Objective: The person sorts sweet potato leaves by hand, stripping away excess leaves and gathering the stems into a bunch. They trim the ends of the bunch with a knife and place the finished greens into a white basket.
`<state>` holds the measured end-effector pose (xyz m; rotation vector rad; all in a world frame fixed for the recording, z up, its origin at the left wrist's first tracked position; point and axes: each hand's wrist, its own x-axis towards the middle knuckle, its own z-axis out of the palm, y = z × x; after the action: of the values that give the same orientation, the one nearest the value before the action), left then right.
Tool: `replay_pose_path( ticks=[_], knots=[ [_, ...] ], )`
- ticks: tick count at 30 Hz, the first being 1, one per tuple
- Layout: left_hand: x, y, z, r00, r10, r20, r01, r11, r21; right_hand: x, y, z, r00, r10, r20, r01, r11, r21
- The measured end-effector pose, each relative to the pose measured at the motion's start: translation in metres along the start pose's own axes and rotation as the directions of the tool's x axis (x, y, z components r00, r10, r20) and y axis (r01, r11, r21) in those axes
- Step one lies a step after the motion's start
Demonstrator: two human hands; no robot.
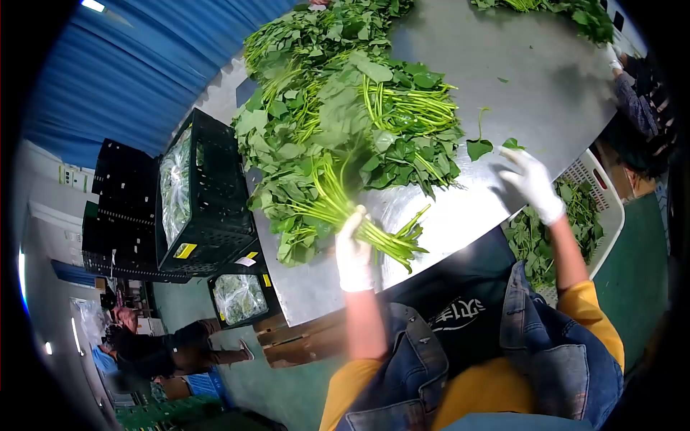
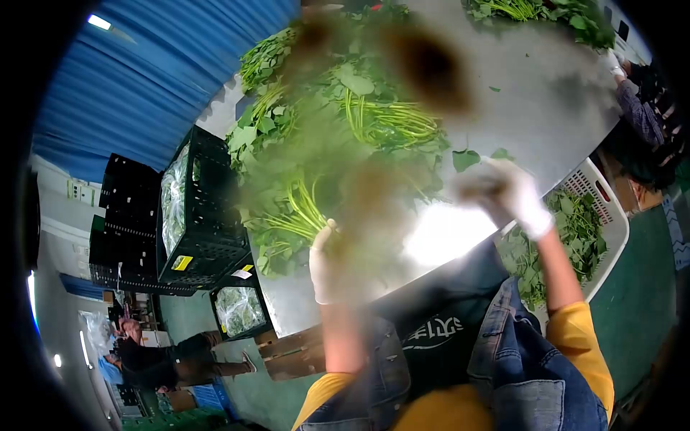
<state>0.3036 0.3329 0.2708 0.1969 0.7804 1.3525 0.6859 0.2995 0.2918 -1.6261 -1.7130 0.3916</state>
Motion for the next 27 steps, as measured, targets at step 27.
replay_pose_path(
  ticks=[27],
  knots=[
    [-0.065,0.027,0.025,0.867,0.494,0.065,-0.498,0.855,0.146,0.19,-0.108,0.167,0.971,-0.238,-0.017,0.236,0.968,-0.091]
  ],
)
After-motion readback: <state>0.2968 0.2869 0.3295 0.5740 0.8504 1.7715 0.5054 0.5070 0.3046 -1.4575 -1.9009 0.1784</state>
